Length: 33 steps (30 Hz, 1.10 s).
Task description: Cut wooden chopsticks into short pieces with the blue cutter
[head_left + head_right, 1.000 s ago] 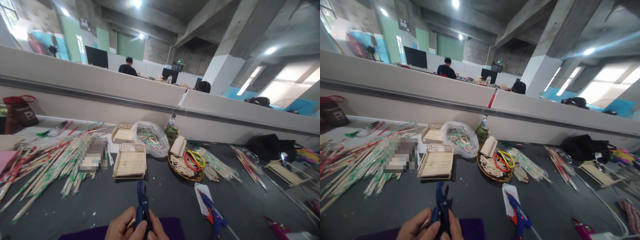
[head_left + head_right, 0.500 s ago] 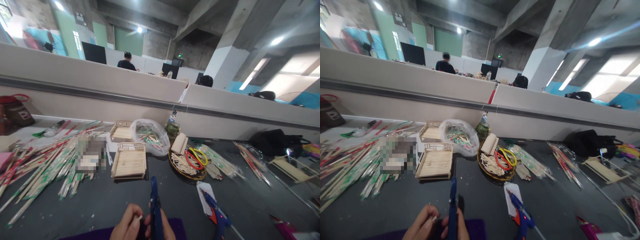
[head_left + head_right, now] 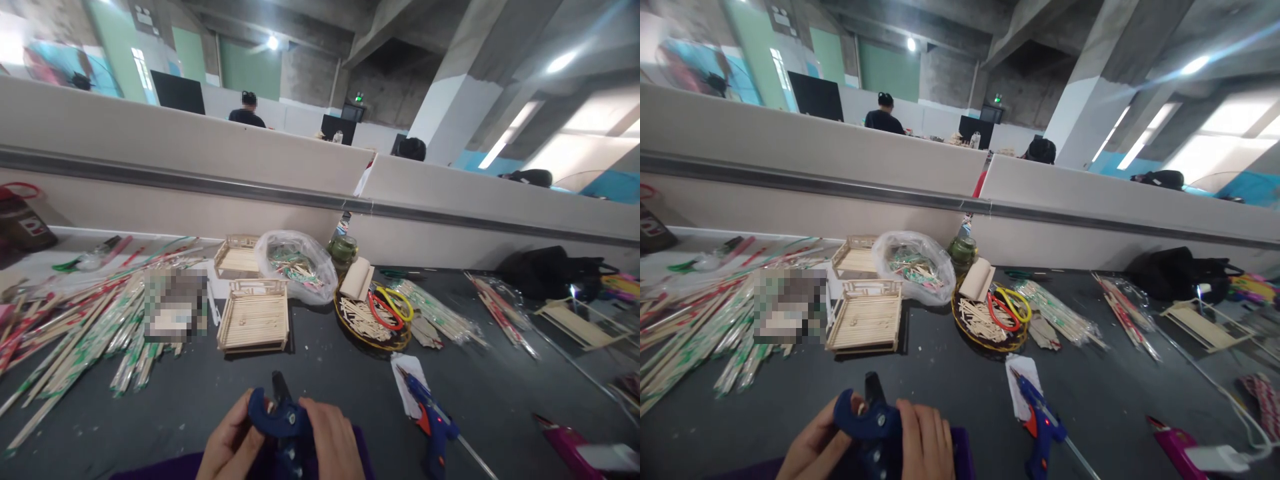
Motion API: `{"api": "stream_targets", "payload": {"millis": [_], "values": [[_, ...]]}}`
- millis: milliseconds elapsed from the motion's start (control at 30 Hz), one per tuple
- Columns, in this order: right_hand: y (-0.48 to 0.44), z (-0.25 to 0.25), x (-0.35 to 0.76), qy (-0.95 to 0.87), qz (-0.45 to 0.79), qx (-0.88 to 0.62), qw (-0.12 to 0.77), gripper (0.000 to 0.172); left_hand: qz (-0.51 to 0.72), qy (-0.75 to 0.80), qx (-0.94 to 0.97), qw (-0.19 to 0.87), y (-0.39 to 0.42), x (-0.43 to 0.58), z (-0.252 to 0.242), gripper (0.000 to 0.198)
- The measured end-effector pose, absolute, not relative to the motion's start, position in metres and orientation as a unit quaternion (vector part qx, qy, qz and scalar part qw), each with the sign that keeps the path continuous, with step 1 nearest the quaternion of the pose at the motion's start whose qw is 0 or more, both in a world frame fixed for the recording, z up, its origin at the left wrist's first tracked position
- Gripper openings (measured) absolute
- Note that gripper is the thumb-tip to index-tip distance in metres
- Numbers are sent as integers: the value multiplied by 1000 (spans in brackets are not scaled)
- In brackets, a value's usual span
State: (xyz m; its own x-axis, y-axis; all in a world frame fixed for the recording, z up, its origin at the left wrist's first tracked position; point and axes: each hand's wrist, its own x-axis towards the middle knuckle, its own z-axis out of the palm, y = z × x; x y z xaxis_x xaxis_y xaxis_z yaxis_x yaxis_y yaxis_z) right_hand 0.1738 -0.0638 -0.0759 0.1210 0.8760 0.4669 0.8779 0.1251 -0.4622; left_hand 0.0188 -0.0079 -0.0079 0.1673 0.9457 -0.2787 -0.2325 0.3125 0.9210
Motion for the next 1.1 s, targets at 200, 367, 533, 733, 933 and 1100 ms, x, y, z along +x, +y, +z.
{"api": "stream_targets", "payload": {"millis": [200,367,533,733,933,1100], "values": [[-64,-70,172,-662,22,-660,355,51,461,469,441,610,-8,17,-12,33],[-65,-69,170,-664,14,-661,348,48,476,487,464,567,-7,16,-7,30],[-66,-66,168,-663,20,-654,365,50,490,484,489,535,-7,15,-1,27],[-67,-68,167,-661,46,-655,364,54,497,478,533,491,-9,12,-4,14],[-69,-74,162,-651,62,-658,373,56,509,481,537,470,-10,13,-2,10],[-68,-78,159,-652,59,-655,378,52,512,474,552,457,-9,15,3,11]]}}
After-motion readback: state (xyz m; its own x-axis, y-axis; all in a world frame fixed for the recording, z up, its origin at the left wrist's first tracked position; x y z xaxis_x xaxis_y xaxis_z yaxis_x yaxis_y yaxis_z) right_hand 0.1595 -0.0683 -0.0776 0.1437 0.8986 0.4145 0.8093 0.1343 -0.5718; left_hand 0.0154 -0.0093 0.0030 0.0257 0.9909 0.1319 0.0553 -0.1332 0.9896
